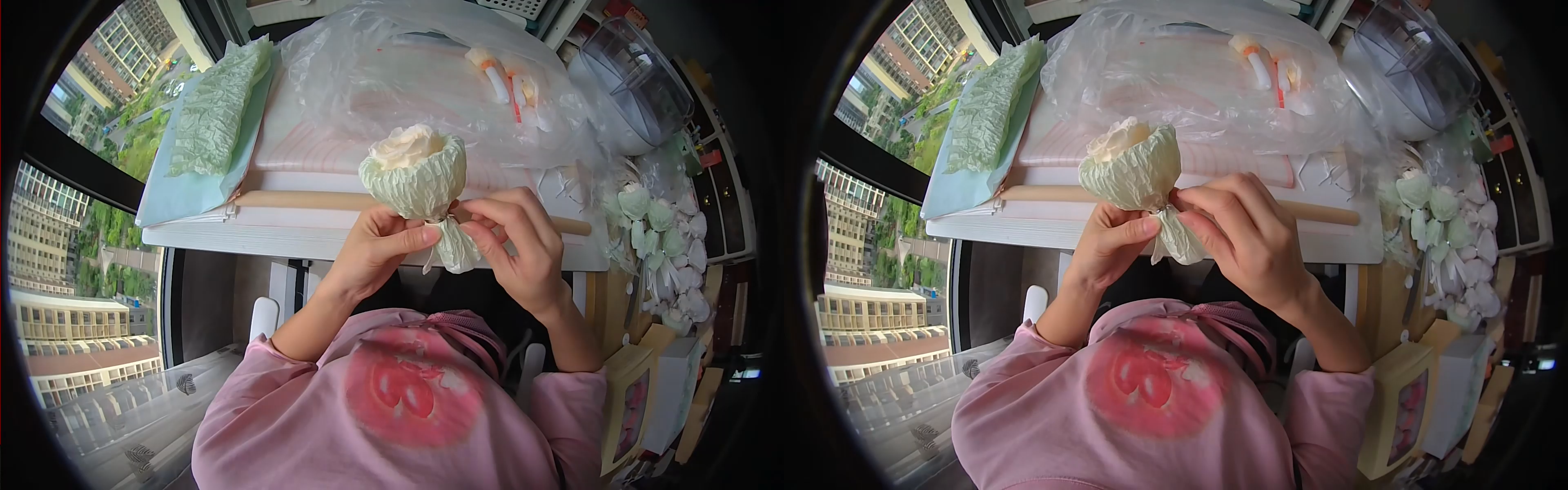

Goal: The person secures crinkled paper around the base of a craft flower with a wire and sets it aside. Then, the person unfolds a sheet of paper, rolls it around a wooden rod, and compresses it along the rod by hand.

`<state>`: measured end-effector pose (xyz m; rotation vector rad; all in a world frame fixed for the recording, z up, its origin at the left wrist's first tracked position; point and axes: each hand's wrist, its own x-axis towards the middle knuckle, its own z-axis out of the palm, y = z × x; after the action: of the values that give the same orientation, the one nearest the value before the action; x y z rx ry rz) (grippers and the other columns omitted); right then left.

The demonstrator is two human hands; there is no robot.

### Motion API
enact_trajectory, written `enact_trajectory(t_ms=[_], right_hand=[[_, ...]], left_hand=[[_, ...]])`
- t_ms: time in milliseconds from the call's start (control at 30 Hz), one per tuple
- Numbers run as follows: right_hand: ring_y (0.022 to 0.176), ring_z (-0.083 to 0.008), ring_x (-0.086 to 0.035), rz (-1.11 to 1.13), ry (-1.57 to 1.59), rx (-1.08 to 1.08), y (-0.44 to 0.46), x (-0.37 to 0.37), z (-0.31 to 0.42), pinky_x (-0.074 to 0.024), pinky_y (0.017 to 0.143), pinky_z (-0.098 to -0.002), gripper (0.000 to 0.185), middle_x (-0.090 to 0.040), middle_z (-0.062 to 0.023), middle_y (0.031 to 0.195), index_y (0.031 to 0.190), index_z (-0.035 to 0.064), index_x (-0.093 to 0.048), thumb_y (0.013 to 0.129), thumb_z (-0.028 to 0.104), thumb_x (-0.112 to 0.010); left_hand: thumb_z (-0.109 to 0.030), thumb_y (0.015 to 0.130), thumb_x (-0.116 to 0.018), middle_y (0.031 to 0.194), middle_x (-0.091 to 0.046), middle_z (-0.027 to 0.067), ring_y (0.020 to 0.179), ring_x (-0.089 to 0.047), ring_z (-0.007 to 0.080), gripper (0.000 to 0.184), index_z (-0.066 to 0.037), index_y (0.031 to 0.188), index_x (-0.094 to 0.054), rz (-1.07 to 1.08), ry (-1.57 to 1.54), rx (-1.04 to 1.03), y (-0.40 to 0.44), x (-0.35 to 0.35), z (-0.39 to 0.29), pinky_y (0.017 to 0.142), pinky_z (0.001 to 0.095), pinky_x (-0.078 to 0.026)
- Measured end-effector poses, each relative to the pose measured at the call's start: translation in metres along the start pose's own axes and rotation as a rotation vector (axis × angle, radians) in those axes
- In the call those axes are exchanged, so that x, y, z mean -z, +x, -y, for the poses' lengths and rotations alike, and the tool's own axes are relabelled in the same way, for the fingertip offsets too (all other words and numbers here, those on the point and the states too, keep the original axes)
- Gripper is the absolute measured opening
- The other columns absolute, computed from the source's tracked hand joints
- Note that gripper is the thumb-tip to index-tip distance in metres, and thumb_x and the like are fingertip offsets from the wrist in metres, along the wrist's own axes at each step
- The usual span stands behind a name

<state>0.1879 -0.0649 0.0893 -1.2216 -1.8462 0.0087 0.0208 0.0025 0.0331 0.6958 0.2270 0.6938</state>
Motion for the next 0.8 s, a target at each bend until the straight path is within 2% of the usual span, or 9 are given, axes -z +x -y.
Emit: enact_trajectory(t_ms=[67, 200, 300, 400, 567, 633, 700, 733, 800], right_hand=[[0.067, -0.0234, -0.055, 0.011, -0.065, 0.096, -0.002, -0.002, -0.004, -0.0453, 0.056, -0.0328, 0.021, -0.054, -0.0084, 0.078, 0.090, 0.0001, -0.058, 0.071, 0.000, -0.068], [0.067, -0.0226, -0.055, 0.031, -0.037, 0.085, -0.002, -0.002, -0.003, -0.0454, 0.055, -0.0329, 0.023, -0.054, -0.0082, 0.077, 0.091, 0.0001, -0.058, 0.070, 0.000, -0.069], [0.066, -0.0222, -0.056, 0.010, -0.177, 0.212, 0.001, 0.000, -0.002, -0.0458, 0.054, -0.0323, 0.023, -0.054, -0.0080, 0.077, 0.090, -0.0001, -0.057, 0.070, 0.000, -0.069], [0.063, -0.0212, -0.057, 0.025, -0.147, 0.149, -0.002, 0.002, 0.000, -0.0465, 0.053, -0.0313, 0.021, -0.054, -0.0078, 0.077, 0.088, -0.0003, -0.056, 0.071, -0.001, -0.068], [0.061, -0.0182, -0.057, 0.091, 0.101, -0.169, -0.002, 0.002, 0.009, -0.0467, 0.052, -0.0285, 0.015, -0.054, -0.0078, 0.076, 0.083, -0.0021, -0.053, 0.072, -0.004, -0.063], [0.062, -0.0159, -0.057, 0.137, 0.108, -0.218, 0.001, 0.006, 0.011, -0.0466, 0.053, -0.0263, 0.016, -0.054, -0.0077, 0.075, 0.084, -0.0024, -0.053, 0.072, -0.004, -0.063], [0.062, -0.0136, -0.057, 0.183, 0.116, -0.265, 0.000, 0.007, 0.010, -0.0465, 0.054, -0.0241, 0.016, -0.054, -0.0076, 0.075, 0.084, -0.0026, -0.053, 0.072, -0.004, -0.063], [0.063, -0.0107, -0.056, 0.181, 0.244, -0.373, -0.004, 0.004, 0.006, -0.0457, 0.055, -0.0224, 0.014, -0.055, -0.0056, 0.076, 0.086, -0.0028, -0.053, 0.074, -0.003, -0.062], [0.064, -0.0078, -0.055, 0.178, 0.373, -0.479, -0.008, -0.001, 0.003, -0.0449, 0.055, -0.0206, 0.013, -0.056, -0.0036, 0.076, 0.087, -0.0029, -0.053, 0.077, -0.003, -0.061]], left_hand=[[-0.002, 0.079, -0.065, 0.108, -0.060, 0.0065, 0.100, -0.055, 0.0133, 0.035, -0.001, 0.113, -0.056, -0.007, 0.022, -0.004, -0.001, -0.002, 0.001, 0.091, 0.0283, -0.041], [-0.003, 0.080, -0.065, 0.107, -0.061, 0.0063, 0.100, -0.056, 0.0128, 0.033, -0.001, 0.112, -0.057, -0.010, 0.095, -0.032, -0.002, -0.004, 0.002, 0.090, 0.0282, -0.042], [-0.002, 0.079, -0.066, 0.104, -0.062, 0.0056, 0.095, -0.057, 0.0122, 0.031, -0.001, 0.109, -0.058, 0.005, 0.094, -0.045, -0.003, -0.004, 0.003, 0.086, 0.0271, -0.044], [0.000, 0.077, -0.066, 0.100, -0.063, 0.0048, 0.089, -0.059, 0.0108, 0.029, -0.001, 0.106, -0.060, -0.091, 0.191, -0.087, -0.006, -0.011, 0.003, 0.080, 0.0259, -0.048], [0.004, 0.076, -0.065, 0.095, -0.064, 0.0045, 0.086, -0.059, 0.0090, 0.027, 0.000, 0.102, -0.061, -0.117, 0.316, -0.216, -0.006, -0.011, 0.006, 0.077, 0.0244, -0.049], [0.004, 0.076, -0.065, 0.095, -0.064, 0.0046, 0.086, -0.059, 0.0084, 0.026, 0.000, 0.101, -0.061, -0.118, 0.352, -0.255, -0.006, -0.007, 0.010, 0.076, 0.0240, -0.049], [0.005, 0.076, -0.063, 0.093, -0.065, 0.0037, 0.086, -0.059, 0.0090, 0.025, 0.000, 0.101, -0.061, -0.124, 0.406, -0.302, -0.006, -0.002, 0.014, 0.076, 0.0247, -0.048], [0.005, 0.076, -0.062, 0.093, -0.065, 0.0035, 0.085, -0.059, 0.0091, 0.025, 0.000, 0.101, -0.061, -0.126, 0.424, -0.318, -0.005, 0.000, 0.015, 0.076, 0.0250, -0.048], [0.002, 0.075, -0.065, 0.097, -0.064, 0.0062, 0.089, -0.059, 0.0142, 0.025, 0.001, 0.100, -0.062, -0.083, 0.518, -0.453, -0.005, 0.002, 0.016, 0.078, 0.0267, -0.047]])
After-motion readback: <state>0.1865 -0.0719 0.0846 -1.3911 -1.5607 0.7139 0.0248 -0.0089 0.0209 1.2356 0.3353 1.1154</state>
